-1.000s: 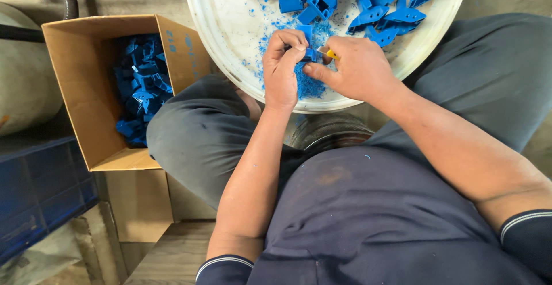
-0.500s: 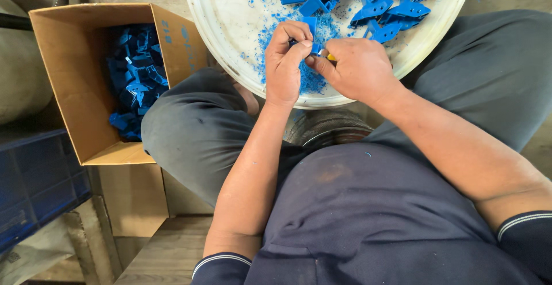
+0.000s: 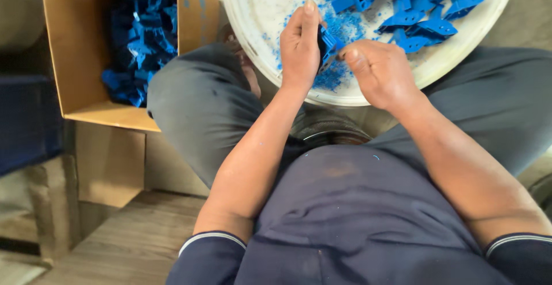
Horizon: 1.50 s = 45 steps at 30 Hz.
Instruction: The person uses a tool to scrape and clean excess material from blue plastic parts, handling them one at a time over a white surface.
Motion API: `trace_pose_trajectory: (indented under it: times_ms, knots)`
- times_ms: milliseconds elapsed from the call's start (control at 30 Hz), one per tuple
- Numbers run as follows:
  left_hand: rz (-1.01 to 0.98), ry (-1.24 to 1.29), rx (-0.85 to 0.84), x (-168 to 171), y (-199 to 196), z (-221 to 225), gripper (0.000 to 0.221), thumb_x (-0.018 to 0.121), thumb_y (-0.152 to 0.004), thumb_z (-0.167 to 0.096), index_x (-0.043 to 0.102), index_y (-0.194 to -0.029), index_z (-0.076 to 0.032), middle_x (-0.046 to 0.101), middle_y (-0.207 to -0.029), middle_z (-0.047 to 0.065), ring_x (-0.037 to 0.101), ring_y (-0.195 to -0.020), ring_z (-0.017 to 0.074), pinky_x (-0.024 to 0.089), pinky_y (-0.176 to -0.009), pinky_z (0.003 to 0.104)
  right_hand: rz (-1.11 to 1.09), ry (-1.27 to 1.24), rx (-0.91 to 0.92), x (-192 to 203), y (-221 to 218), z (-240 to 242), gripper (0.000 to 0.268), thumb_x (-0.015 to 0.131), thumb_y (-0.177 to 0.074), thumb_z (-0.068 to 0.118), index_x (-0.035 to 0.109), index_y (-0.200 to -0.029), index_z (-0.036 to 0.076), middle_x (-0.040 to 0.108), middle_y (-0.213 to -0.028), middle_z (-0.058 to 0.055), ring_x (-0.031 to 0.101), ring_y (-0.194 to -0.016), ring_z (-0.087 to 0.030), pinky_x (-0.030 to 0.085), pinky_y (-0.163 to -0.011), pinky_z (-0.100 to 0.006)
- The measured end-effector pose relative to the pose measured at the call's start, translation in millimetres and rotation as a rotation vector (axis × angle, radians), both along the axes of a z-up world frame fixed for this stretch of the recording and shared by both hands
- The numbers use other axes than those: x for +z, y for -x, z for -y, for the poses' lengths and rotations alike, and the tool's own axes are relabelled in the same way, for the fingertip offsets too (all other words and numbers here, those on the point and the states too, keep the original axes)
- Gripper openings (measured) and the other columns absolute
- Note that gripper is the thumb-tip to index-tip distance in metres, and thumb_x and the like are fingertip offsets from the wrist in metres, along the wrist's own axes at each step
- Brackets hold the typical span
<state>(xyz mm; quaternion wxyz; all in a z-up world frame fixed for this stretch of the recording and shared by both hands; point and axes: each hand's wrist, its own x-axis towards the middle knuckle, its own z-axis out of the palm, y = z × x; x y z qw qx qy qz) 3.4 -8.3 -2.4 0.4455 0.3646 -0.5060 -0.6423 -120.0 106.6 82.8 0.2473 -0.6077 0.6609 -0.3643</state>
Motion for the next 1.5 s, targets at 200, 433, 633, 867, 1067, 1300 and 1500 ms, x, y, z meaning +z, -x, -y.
trace_pose_trajectory:
  times_ms: [200,433,633,867,1067,1300,1500]
  knots:
    - [-0.047,-0.043,0.02,-11.6,3.5,0.3,0.038,0.062,-0.107,-0.029,0.05,-0.079,-0.007,0.045,-0.072,-0.006,0.037,-0.07,0.0043,0.034,-0.061,0.026,-0.172,-0.01,-0.005,5.7,-3.6,1.7,0.025,0.056,-0.113,0.024,0.073,-0.114,0.006,0.068,-0.096,-0.014,0.064,-0.091,-0.038,0.051,-0.08,-0.047]
    - [0.022,-0.036,0.007,-11.2,3.1,0.0,0.04,0.063,-0.106,-0.03,0.049,-0.076,-0.007,0.046,-0.07,-0.005,0.037,-0.068,0.0044,0.035,-0.059,0.027,-0.264,0.024,0.008,4.6,-5.2,3.7,0.016,0.063,-0.11,0.023,0.073,-0.11,0.01,0.062,-0.092,-0.011,0.059,-0.09,-0.036,0.047,-0.079,-0.047]
    - [0.008,-0.039,0.001,-13.1,3.6,0.7,0.04,0.063,-0.106,-0.031,0.048,-0.077,-0.008,0.044,-0.071,-0.006,0.036,-0.069,0.0042,0.033,-0.06,0.026,-0.264,0.025,0.002,3.2,-5.3,3.2,0.014,0.065,-0.109,0.023,0.073,-0.109,0.011,0.061,-0.091,-0.011,0.058,-0.089,-0.036,0.047,-0.079,-0.046]
    - [-0.008,-0.061,-0.009,-11.4,2.7,-0.5,0.039,0.064,-0.106,-0.03,0.049,-0.078,-0.008,0.044,-0.071,-0.006,0.036,-0.069,0.0041,0.034,-0.06,0.026,-0.236,0.035,0.0,0.5,-5.0,2.3,0.015,0.065,-0.11,0.023,0.072,-0.11,0.011,0.062,-0.092,-0.01,0.059,-0.091,-0.036,0.047,-0.08,-0.046]
    - [0.0,-0.079,-0.007,-10.7,3.7,-0.1,0.039,0.064,-0.106,-0.03,0.049,-0.077,-0.008,0.045,-0.071,-0.006,0.036,-0.069,0.0042,0.034,-0.059,0.026,-0.249,0.048,-0.005,0.7,-5.5,2.7,0.017,0.065,-0.111,0.026,0.073,-0.109,0.011,0.06,-0.09,-0.011,0.057,-0.088,-0.035,0.047,-0.078,-0.046]
    - [0.114,-0.016,-0.017,-8.9,0.0,1.5,0.045,0.064,-0.105,-0.033,0.046,-0.073,-0.007,0.043,-0.065,-0.004,0.035,-0.065,0.0056,0.034,-0.056,0.028,-0.322,0.056,0.021,-6.3,-5.9,0.4,0.02,0.064,-0.111,0.027,0.073,-0.114,0.01,0.059,-0.093,-0.012,0.055,-0.091,-0.036,0.045,-0.082,-0.047]
    - [0.182,0.044,-0.031,-6.5,0.8,0.8,0.047,0.063,-0.105,-0.036,0.045,-0.073,-0.006,0.042,-0.065,-0.002,0.035,-0.065,0.0071,0.036,-0.056,0.03,-0.324,0.094,-0.019,-11.9,-8.4,-0.8,0.021,0.068,-0.109,0.025,0.073,-0.117,0.006,0.06,-0.095,-0.012,0.054,-0.091,-0.034,0.044,-0.081,-0.046]
